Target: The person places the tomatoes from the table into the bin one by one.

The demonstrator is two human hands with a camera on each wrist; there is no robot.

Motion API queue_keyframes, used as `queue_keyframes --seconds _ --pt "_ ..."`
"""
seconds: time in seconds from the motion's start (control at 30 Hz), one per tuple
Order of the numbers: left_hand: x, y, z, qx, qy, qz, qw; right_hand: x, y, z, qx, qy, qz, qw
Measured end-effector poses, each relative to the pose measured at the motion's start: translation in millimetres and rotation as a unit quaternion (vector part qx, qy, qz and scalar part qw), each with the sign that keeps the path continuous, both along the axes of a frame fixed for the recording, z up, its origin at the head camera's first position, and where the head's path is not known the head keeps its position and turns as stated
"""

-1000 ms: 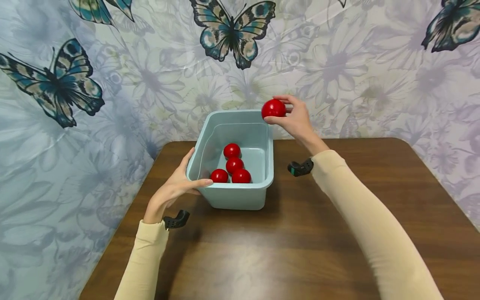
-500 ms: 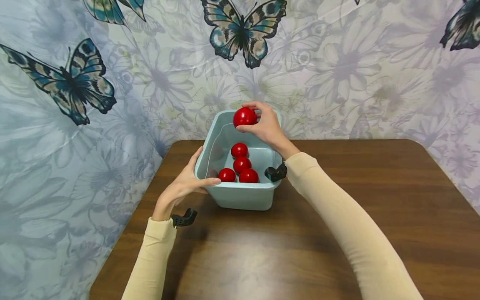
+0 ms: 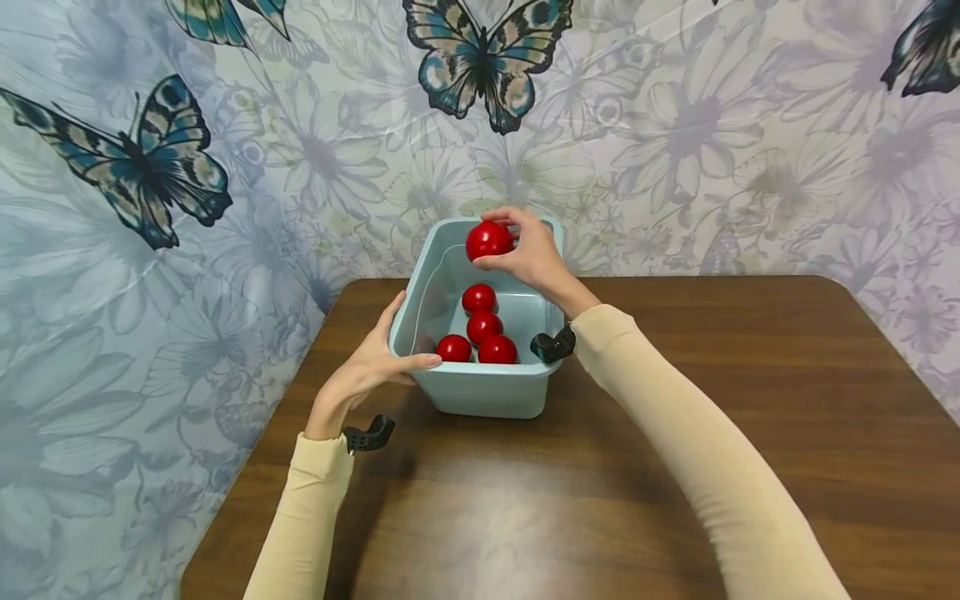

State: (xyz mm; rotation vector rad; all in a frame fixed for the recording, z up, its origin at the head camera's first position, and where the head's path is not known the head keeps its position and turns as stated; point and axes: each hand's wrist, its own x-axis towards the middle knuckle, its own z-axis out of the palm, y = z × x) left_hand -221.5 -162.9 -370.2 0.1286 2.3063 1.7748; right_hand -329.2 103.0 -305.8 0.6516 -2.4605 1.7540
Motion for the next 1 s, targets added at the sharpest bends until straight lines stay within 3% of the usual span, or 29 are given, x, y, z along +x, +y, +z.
queue_keyframes --seconds 0.43,1.0 --pt "-0.2 3.1 2.7 0.0 -0.014 -0.002 0.9999 6.4 7.5 4.6 -0.008 0.033 0.018 0.999" --pt "2.0 2.8 2.3 0.0 -0.006 -0.003 1.0 12.4 35.7 9.5 -0.007 0.033 0.011 0.999"
